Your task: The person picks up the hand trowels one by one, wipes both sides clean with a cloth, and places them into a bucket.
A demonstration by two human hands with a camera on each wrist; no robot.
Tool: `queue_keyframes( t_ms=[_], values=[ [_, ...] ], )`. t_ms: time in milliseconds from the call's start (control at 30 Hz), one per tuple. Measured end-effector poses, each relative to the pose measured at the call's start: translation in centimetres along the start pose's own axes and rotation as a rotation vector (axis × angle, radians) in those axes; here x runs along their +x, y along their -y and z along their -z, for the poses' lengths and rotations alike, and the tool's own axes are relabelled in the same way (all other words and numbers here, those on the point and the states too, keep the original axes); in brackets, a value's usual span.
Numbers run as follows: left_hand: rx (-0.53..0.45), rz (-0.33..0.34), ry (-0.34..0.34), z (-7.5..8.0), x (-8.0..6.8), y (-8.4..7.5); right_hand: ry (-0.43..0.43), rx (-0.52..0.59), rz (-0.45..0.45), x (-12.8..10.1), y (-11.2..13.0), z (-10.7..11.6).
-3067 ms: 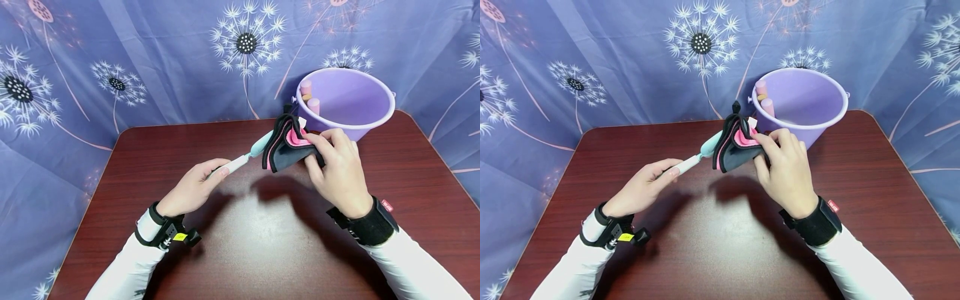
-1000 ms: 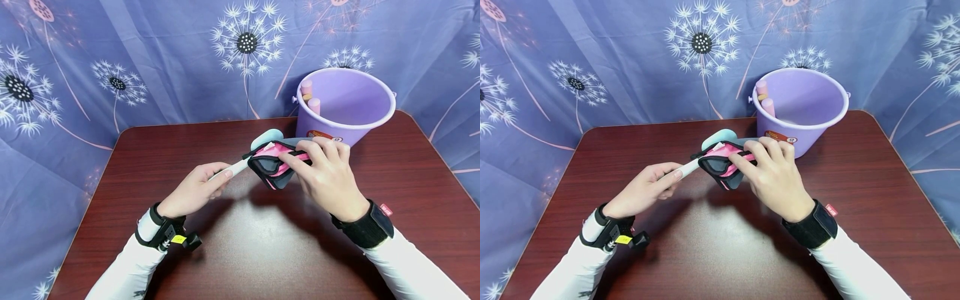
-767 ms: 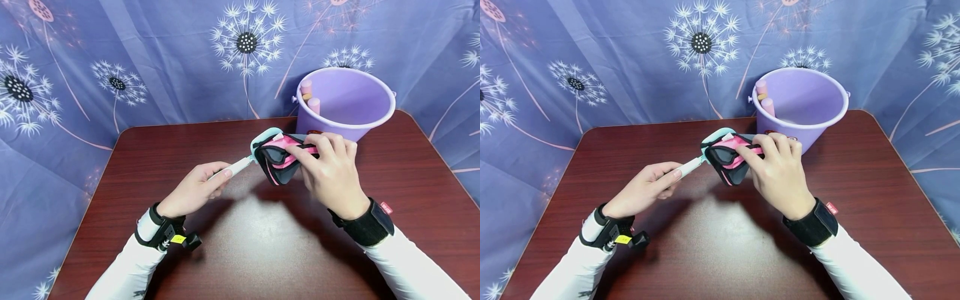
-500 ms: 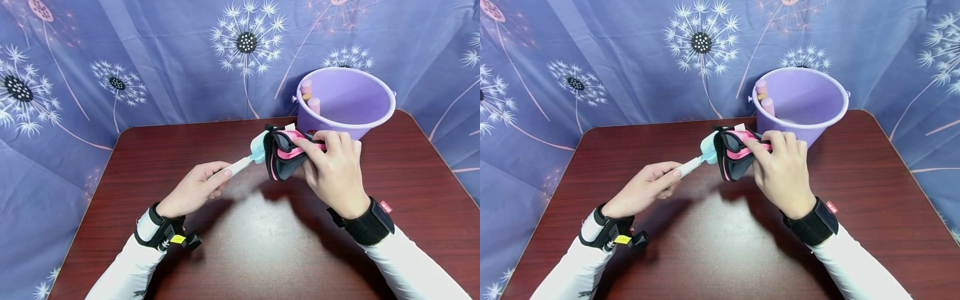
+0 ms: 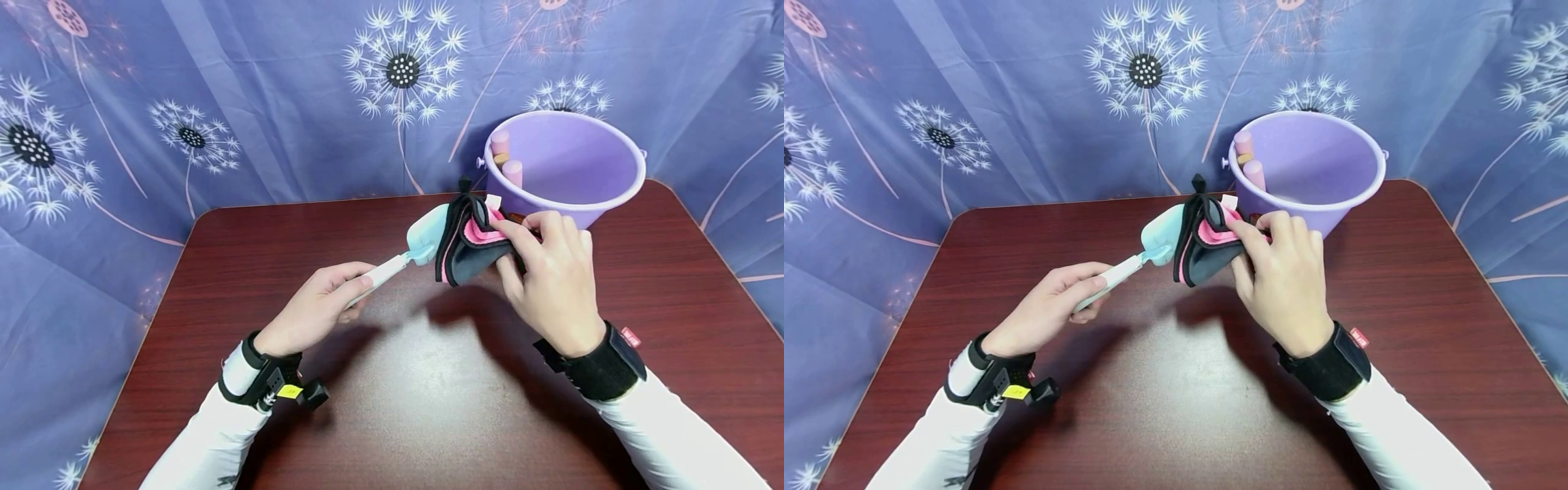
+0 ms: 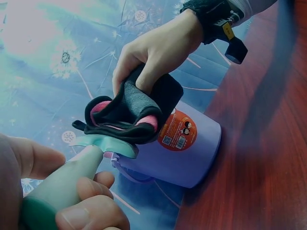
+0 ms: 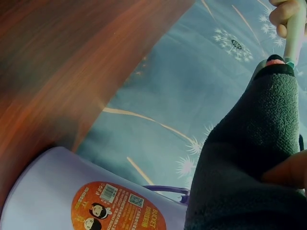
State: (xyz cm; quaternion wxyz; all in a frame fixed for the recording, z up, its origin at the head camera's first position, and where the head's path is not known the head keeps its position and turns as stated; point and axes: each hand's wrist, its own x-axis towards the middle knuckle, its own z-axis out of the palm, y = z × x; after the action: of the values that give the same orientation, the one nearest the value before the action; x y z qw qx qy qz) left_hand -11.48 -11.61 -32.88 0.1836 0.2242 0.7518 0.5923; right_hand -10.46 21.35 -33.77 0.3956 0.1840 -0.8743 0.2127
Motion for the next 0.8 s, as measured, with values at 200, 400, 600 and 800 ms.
queue_keyframes(
  t_ms=[200,400,600,800],
  values=[
    [-0.002,-0.003,-0.016,0.01,-0.03,-0.13,0.021,0.013,-0.035,-0.15,-0.08,-0.05],
    [-0.035,-0.009,-0.015,0.06,-0.02,-0.07,0.046,0.028,-0.056,-0.37,-0.07,-0.17],
    [-0.135,-0.012,-0.001,-0.09,0.09,-0.06,0.063,0.03,-0.03,-0.52,0.11,-0.47],
    [-0.19,0.006,-0.009,-0.19,0.04,-0.2,0.103,0.017,0.021,-0.65,0.29,-0.65]
  ],
)
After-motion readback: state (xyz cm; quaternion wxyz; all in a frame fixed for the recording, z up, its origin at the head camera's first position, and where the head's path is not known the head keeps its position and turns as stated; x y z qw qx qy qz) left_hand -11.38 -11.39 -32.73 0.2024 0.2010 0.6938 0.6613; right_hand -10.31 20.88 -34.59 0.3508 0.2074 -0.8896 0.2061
